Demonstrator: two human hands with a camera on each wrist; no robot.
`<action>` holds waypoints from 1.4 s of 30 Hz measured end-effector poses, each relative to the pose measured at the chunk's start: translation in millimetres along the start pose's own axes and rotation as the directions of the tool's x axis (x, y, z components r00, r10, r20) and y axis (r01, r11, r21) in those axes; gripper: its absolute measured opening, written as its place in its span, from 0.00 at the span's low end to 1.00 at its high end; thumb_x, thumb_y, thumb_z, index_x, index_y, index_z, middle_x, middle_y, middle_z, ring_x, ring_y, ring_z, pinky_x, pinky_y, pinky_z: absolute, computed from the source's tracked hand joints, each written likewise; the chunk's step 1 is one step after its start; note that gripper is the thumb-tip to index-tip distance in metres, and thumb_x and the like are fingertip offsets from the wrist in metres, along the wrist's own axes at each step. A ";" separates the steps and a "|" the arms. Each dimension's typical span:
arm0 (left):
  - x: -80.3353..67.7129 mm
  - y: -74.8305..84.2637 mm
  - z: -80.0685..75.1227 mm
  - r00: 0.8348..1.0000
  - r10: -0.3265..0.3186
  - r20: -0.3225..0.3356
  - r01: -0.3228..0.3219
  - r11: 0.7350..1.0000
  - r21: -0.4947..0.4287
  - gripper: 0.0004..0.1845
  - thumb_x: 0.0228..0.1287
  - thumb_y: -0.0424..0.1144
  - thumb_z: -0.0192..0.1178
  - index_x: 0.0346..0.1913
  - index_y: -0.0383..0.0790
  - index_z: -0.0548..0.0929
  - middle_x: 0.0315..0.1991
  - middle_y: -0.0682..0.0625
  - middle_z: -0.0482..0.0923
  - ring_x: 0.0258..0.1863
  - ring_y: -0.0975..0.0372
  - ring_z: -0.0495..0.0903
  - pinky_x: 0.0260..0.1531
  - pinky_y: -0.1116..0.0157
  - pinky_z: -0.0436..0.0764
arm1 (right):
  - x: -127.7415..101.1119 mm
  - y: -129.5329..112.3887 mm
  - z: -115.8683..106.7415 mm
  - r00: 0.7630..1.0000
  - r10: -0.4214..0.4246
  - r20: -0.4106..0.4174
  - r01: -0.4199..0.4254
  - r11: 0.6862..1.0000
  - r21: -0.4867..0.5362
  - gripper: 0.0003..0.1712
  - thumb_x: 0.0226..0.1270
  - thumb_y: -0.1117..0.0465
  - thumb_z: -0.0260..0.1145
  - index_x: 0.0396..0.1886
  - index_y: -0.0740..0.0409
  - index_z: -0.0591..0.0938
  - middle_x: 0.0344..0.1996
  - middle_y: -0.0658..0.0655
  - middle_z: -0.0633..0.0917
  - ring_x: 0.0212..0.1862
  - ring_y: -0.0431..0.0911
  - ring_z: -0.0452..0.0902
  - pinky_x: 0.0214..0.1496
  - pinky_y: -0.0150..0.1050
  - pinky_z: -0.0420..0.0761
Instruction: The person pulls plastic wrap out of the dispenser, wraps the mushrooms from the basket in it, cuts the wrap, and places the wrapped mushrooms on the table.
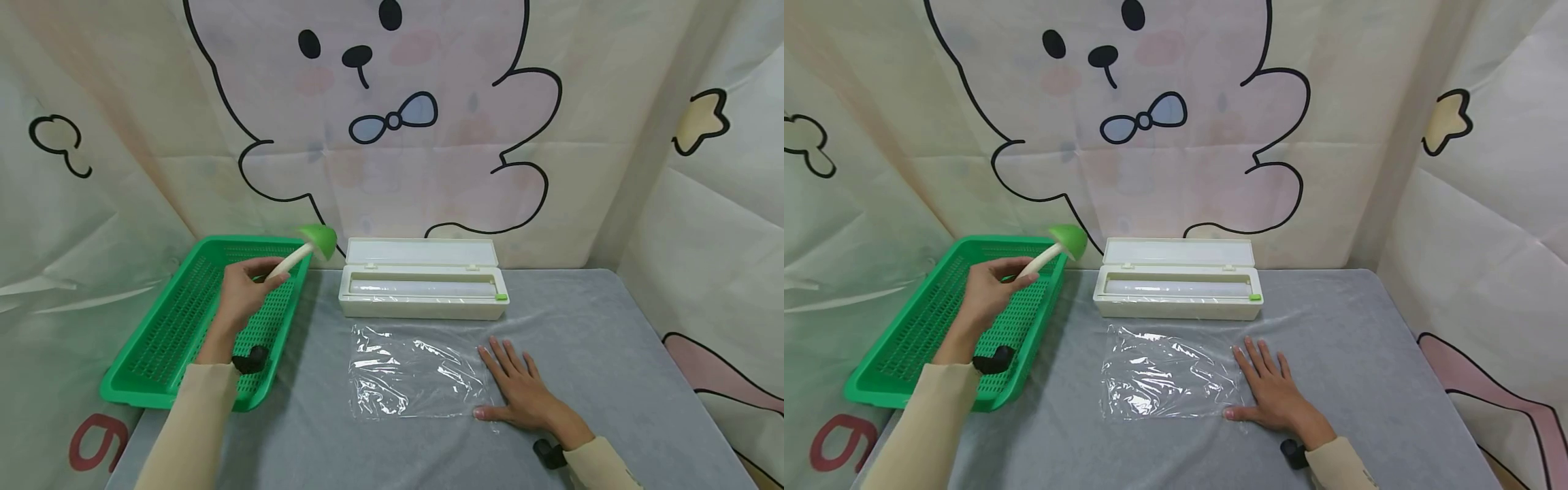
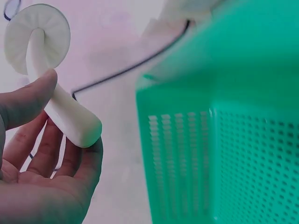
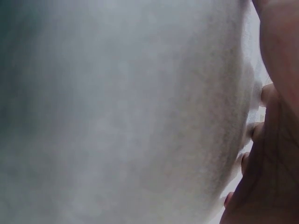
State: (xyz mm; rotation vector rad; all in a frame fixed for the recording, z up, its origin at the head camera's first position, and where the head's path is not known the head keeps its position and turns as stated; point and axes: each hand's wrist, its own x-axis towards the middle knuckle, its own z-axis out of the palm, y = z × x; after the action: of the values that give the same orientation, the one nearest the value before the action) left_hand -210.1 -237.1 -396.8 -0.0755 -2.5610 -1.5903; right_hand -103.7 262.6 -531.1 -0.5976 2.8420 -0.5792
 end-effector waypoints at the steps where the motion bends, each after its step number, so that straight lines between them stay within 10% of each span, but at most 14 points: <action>1: -1.5 2.6 3.3 1.000 0.008 0.003 -0.008 1.000 -0.012 0.19 0.70 0.36 0.66 0.60 0.30 0.82 0.56 0.35 0.81 0.46 0.61 0.84 0.46 0.70 0.82 | 0.1 0.3 0.1 1.000 0.000 -0.001 0.000 1.000 0.000 0.68 0.54 0.25 0.69 0.81 0.59 0.54 0.80 0.70 0.48 0.79 0.69 0.37 0.72 0.71 0.38; 19: -33.0 32.1 79.5 0.986 0.151 0.065 -0.136 0.971 -0.199 0.16 0.60 0.22 0.70 0.51 0.26 0.86 0.50 0.34 0.84 0.51 0.46 0.83 0.59 0.51 0.78 | 0.5 0.1 0.1 1.000 0.006 0.004 -0.006 1.000 0.006 0.68 0.53 0.26 0.70 0.81 0.60 0.54 0.80 0.70 0.48 0.78 0.69 0.37 0.71 0.71 0.37; 42: -62.4 6.4 177.8 0.932 0.114 0.343 0.034 0.917 -0.397 0.14 0.58 0.21 0.70 0.48 0.25 0.86 0.45 0.35 0.85 0.48 0.48 0.84 0.53 0.60 0.82 | -0.8 3.2 4.2 1.000 -0.010 -0.023 0.011 0.999 0.041 0.67 0.53 0.25 0.69 0.82 0.57 0.53 0.80 0.68 0.48 0.79 0.68 0.37 0.71 0.71 0.36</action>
State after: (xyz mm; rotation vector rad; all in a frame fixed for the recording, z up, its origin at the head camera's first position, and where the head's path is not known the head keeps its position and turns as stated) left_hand -161.9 -73.6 -477.4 -0.5014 -2.3986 -2.2388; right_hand -103.0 264.2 -536.1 -0.6030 2.8426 -0.6488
